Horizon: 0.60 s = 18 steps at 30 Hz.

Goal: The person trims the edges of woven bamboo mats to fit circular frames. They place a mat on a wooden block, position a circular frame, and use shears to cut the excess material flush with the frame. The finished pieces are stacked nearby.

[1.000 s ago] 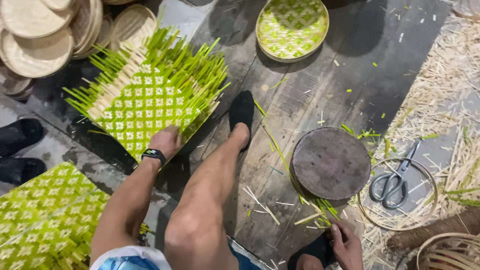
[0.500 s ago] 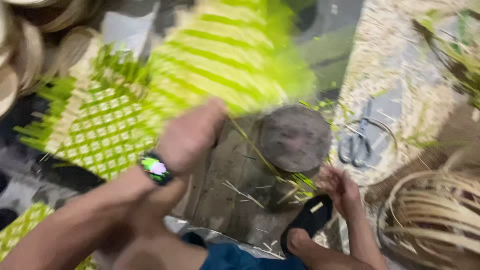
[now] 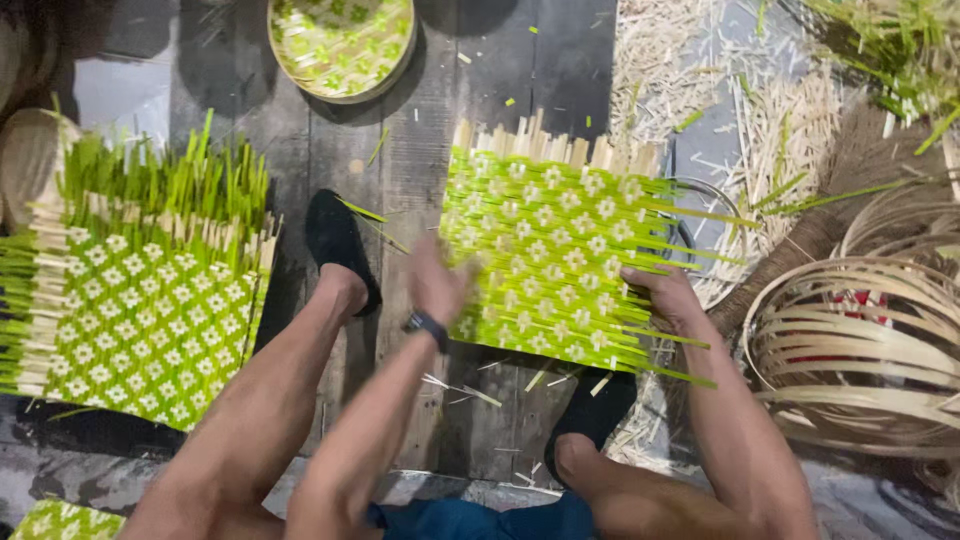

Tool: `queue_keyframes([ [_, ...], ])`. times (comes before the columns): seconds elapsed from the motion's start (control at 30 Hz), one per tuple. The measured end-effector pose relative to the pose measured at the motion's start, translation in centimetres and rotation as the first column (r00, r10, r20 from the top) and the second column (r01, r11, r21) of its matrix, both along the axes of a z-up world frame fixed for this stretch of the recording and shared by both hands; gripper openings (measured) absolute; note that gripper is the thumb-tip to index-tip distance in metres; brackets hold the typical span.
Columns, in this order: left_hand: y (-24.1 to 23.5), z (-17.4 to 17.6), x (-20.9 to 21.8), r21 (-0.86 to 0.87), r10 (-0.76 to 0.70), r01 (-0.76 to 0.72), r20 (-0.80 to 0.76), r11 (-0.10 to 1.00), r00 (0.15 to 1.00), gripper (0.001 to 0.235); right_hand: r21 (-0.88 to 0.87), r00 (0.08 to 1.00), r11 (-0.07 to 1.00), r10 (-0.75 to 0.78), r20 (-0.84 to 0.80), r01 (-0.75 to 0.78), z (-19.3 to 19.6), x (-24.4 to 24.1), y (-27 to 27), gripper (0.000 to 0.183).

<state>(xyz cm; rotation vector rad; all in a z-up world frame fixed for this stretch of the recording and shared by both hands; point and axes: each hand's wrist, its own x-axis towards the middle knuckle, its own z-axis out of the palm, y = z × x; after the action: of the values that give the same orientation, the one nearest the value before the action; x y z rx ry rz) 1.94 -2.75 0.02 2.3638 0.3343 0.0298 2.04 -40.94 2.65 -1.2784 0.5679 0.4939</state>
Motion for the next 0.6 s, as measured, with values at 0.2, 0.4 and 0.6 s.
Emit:
queue_keyframes([
  [0.2,5.6,-5.5,6.7,-0.595,-0.117,-0.214,-0.468,0.775,0.876,0.032,0.020,1.000,1.000,-0.024,-0.007,0.024,1.0,1.2,0.3,0.024],
  [0.4,5.9,-4.9,5.1,-0.584,-0.073,-0.274,-0.501,0.765,0.863,0.033,0.071,0.999,0.997,-0.040,-0.010,0.041,-2.8,1.0,-2.0,0.023],
  [0.6,5.4,-2.4,4.7,-0.566,-0.018,-0.306,-0.494,0.765,0.869,0.036,-0.713,0.969,0.701,0.185,0.166,-0.012,-5.8,-3.9,-6.6,0.028],
])
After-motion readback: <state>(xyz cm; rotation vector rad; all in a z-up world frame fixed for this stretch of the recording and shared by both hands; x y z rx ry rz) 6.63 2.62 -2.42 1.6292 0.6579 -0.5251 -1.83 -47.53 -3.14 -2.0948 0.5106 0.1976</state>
